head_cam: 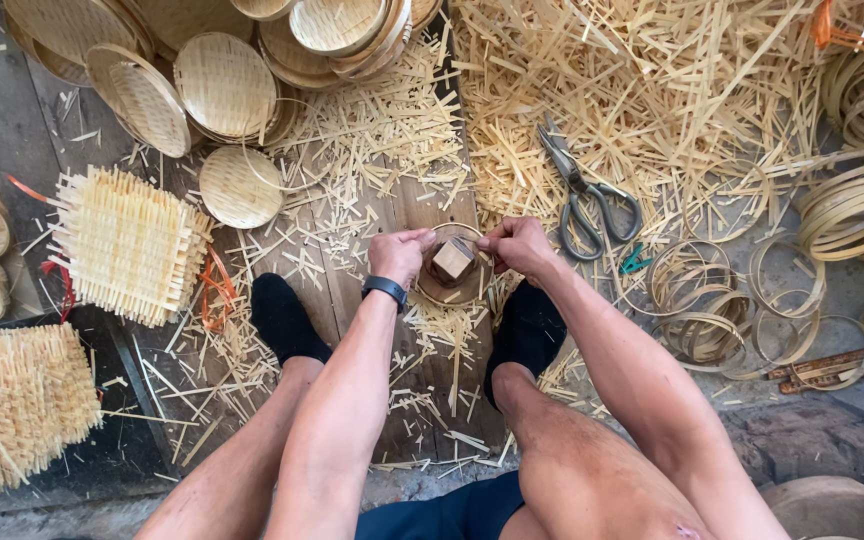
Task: The person weaves bamboo strips into a small basket, using shears to trim the ends and a small wooden mold to shape the base.
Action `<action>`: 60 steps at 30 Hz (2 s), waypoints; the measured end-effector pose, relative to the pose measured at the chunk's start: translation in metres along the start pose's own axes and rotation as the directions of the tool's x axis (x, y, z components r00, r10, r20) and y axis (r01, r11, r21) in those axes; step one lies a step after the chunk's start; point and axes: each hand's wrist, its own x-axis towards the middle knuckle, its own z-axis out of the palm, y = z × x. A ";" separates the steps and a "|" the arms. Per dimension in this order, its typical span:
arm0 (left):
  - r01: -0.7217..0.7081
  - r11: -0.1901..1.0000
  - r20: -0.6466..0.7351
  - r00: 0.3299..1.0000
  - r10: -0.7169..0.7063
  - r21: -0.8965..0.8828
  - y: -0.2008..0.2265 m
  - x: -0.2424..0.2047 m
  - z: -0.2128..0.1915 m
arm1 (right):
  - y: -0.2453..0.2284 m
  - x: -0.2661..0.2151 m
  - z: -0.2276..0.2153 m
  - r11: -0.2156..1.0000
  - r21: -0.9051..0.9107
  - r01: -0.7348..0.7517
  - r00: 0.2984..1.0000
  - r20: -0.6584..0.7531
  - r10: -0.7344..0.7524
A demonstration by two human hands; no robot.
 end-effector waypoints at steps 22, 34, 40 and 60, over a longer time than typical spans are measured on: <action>-0.503 0.848 0.128 0.864 0.487 0.170 -0.031 -0.063 -0.037 | -0.009 -0.066 0.013 0.962 0.103 0.252 0.965 0.044 -0.257; -0.613 0.785 -0.024 0.789 0.613 -0.086 -0.012 -0.052 -0.011 | -0.010 -0.070 0.033 0.800 -0.386 0.459 0.860 -0.031 -0.509; -0.410 0.886 0.006 0.908 0.419 0.216 -0.006 0.053 -0.064 | 0.013 -0.068 -0.009 0.851 0.393 0.349 0.906 0.090 -0.413; -0.327 0.845 -0.089 0.943 0.320 -0.424 -0.065 0.000 -0.018 | 0.001 -0.031 0.046 0.938 0.199 0.285 0.935 0.158 -0.317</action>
